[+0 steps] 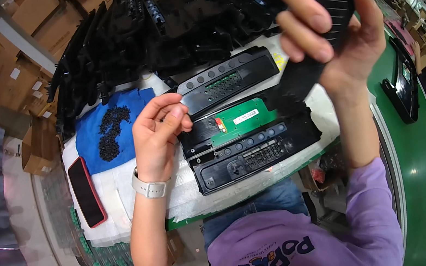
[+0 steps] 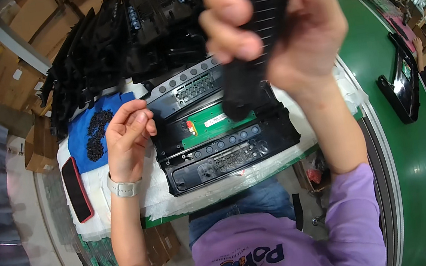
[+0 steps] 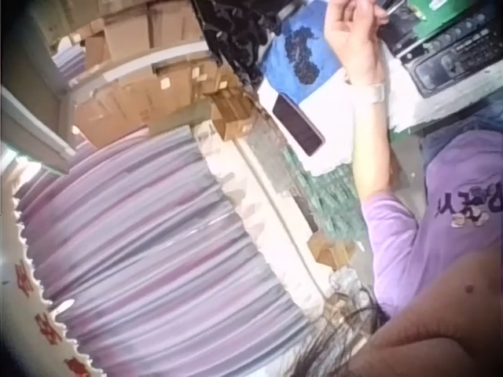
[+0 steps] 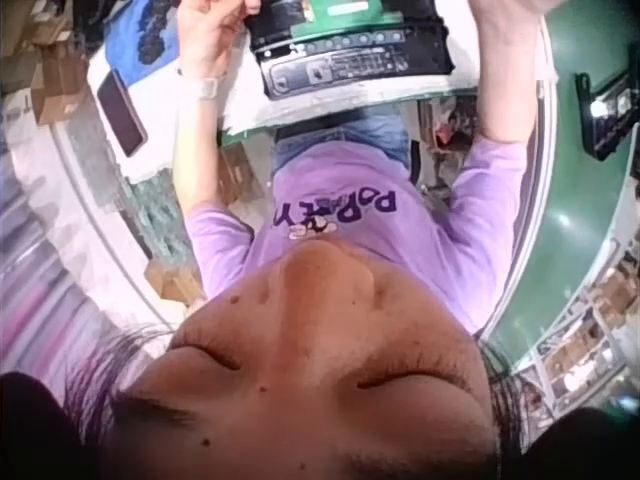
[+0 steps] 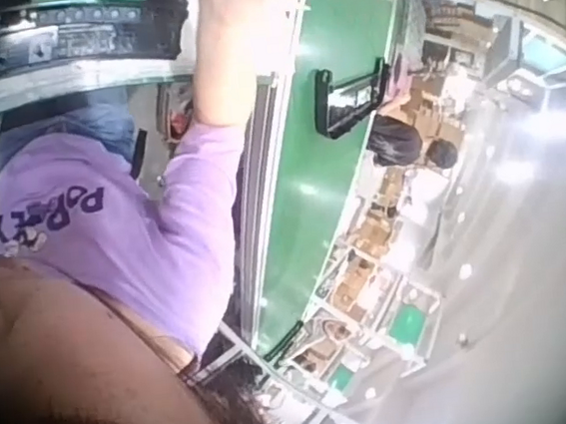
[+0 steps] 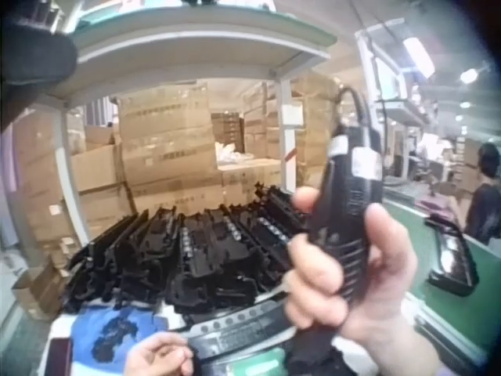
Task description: Install green circuit boards onto toner cartridge housings and secure them with screws using an electric screwdriver.
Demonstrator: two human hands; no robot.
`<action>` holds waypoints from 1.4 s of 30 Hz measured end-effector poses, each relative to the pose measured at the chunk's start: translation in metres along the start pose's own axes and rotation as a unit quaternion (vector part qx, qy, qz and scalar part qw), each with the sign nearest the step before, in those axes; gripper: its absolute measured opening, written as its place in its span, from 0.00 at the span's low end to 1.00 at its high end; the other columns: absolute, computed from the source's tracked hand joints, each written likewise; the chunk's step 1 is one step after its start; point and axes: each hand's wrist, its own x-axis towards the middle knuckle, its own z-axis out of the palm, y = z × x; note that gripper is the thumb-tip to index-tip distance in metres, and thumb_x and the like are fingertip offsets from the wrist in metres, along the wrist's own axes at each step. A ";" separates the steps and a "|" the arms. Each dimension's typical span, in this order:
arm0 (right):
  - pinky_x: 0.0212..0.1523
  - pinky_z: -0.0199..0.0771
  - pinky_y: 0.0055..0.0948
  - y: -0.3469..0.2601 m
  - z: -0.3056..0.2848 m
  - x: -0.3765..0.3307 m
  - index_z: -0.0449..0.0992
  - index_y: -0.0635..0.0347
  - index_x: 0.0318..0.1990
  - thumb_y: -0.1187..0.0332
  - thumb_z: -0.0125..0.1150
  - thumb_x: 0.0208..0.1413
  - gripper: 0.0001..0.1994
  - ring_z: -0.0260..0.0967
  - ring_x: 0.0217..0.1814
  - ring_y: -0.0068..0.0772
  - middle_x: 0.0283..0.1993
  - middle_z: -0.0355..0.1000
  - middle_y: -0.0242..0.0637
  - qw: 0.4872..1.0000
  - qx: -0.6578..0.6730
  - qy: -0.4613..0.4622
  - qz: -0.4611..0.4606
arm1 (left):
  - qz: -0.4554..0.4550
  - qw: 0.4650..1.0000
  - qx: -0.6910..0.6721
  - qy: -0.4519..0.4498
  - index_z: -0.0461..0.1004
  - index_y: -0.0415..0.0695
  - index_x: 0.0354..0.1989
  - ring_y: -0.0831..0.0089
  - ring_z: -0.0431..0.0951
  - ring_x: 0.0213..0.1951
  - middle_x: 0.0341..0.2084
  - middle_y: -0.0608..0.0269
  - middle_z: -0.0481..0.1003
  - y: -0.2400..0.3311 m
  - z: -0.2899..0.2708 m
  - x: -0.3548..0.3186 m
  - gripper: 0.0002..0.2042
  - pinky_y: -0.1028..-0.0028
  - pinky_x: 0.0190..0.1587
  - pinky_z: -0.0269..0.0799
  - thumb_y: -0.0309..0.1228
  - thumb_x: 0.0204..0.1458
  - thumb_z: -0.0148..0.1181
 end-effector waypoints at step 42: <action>0.12 0.56 0.17 0.078 -0.004 0.028 0.70 0.64 0.23 0.66 0.60 0.46 0.10 0.57 0.10 0.17 0.13 0.62 0.29 0.978 -0.116 0.147 0.088 | -0.014 0.998 -0.017 0.054 0.60 0.34 0.45 0.61 0.69 0.52 0.48 0.45 0.66 -0.001 0.011 0.002 0.11 0.74 0.53 0.64 0.28 0.59 0.39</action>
